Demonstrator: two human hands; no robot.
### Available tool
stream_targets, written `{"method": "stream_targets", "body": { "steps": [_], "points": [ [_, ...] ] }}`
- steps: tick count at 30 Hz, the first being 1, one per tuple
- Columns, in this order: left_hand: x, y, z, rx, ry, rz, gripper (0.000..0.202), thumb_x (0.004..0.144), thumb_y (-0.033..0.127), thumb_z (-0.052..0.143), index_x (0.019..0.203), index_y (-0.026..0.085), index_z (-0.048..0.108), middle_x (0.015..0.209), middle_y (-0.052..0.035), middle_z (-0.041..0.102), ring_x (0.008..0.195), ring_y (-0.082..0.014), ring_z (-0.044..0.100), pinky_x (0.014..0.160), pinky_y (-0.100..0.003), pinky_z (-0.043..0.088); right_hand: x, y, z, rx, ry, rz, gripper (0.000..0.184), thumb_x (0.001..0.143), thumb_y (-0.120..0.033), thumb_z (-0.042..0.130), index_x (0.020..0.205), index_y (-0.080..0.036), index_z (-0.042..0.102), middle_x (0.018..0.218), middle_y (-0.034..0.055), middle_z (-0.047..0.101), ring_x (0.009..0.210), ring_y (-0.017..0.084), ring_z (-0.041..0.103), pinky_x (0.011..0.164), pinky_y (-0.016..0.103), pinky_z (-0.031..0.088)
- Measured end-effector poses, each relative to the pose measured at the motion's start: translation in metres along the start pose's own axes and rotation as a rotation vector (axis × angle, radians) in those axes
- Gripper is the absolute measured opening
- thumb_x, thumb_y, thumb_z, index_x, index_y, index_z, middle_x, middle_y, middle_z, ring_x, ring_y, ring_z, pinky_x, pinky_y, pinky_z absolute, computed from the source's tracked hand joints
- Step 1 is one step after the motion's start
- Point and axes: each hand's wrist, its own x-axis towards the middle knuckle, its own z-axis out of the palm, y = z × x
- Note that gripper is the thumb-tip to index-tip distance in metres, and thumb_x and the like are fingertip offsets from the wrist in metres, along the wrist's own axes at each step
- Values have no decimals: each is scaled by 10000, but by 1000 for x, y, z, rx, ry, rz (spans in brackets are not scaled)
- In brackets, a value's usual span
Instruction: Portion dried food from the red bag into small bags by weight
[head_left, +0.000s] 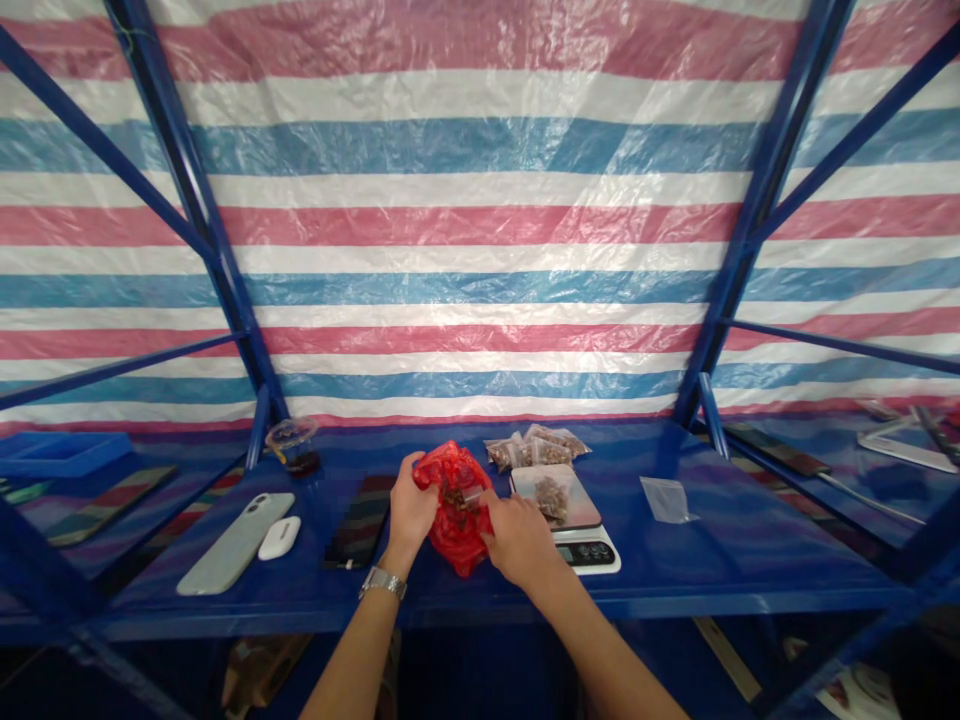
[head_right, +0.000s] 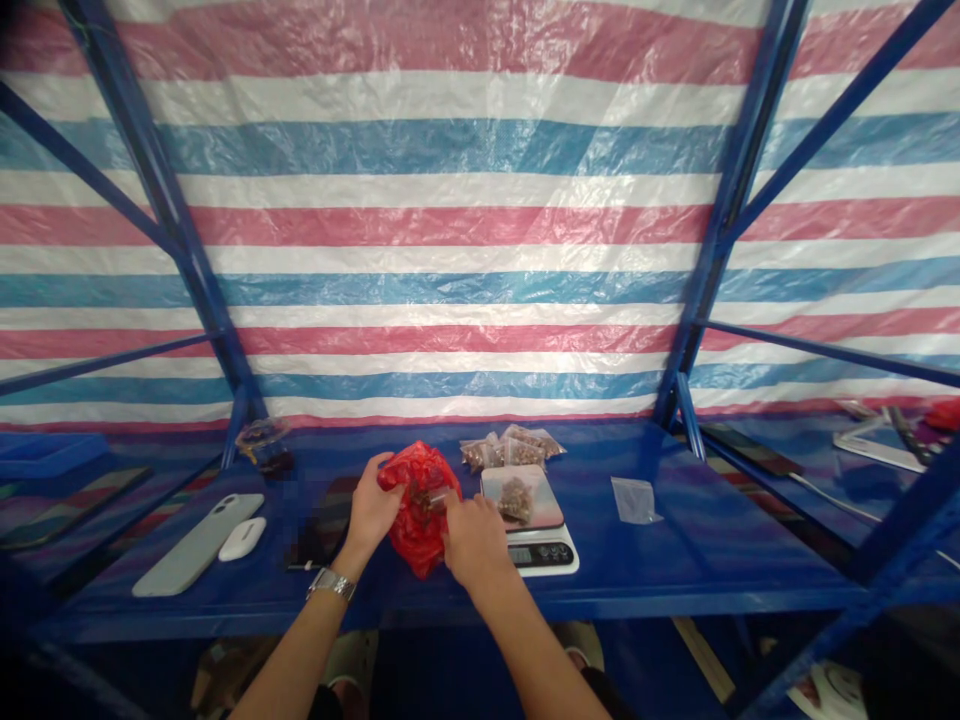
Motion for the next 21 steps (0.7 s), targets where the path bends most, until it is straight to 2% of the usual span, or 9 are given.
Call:
{"method": "stream_targets", "body": {
  "steps": [2,5,7,9,11,14,16,19,21],
  "points": [
    [-1,2,-6,10,49,-3,497,805,70,551,1282,205,577,950,-29,748,824,-179,716,844,-296,551,5,5,0,30,75,23,354,874,-68,562,1187,-173,690,1056,144,763,1077,323,674,907,393,465],
    [-4,6,-16,43,115,-7,523,797,44,529,1294,203,576,1056,-68,750,959,-205,714,928,-325,524,13,14,-4,97,266,82,338,887,-89,528,1133,-212,724,1114,122,724,1069,306,660,903,383,467],
    [-7,10,-20,79,105,-27,561,808,76,566,1352,212,550,1100,-89,753,1006,-231,716,934,-343,518,16,20,-7,185,317,90,361,899,-97,507,1135,-240,740,1155,103,695,991,268,681,866,358,485],
    [-11,13,-23,99,37,-54,639,824,173,646,1441,236,490,1108,-96,765,1008,-259,726,905,-354,524,19,25,-7,291,343,62,433,895,-50,454,1141,-249,750,1181,86,677,937,224,693,858,330,501],
    [-13,16,-24,105,-79,-46,662,823,301,717,1448,275,500,1109,-85,779,1015,-279,732,884,-355,522,20,27,-4,375,376,-19,495,870,8,419,1136,-233,759,1189,82,675,1003,209,683,924,311,504],
    [-15,18,-26,168,-185,2,316,871,350,676,1184,303,683,1028,-51,801,1001,-278,740,852,-328,512,22,27,2,411,388,-163,532,810,71,416,1068,-216,782,1155,79,693,1114,211,636,1010,310,493],
    [-15,19,-27,215,-144,2,182,926,282,574,1056,282,702,979,-55,800,990,-273,741,828,-316,504,23,24,4,382,403,-203,534,791,87,426,1029,-222,791,1135,72,704,1118,223,615,1002,328,505],
    [-16,24,-30,277,-15,-44,236,959,243,484,1115,262,660,969,-81,788,970,-285,739,795,-325,500,23,18,6,325,450,-226,505,820,64,463,1067,-236,785,1165,66,714,1155,247,579,1017,364,503],
    [-19,27,-31,338,-1,-65,253,972,291,476,1168,258,633,986,-96,777,947,-306,739,776,-345,504,25,16,8,301,429,-240,464,853,34,481,1068,-240,787,1155,66,729,1155,252,581,1043,381,487]
  ]
}}
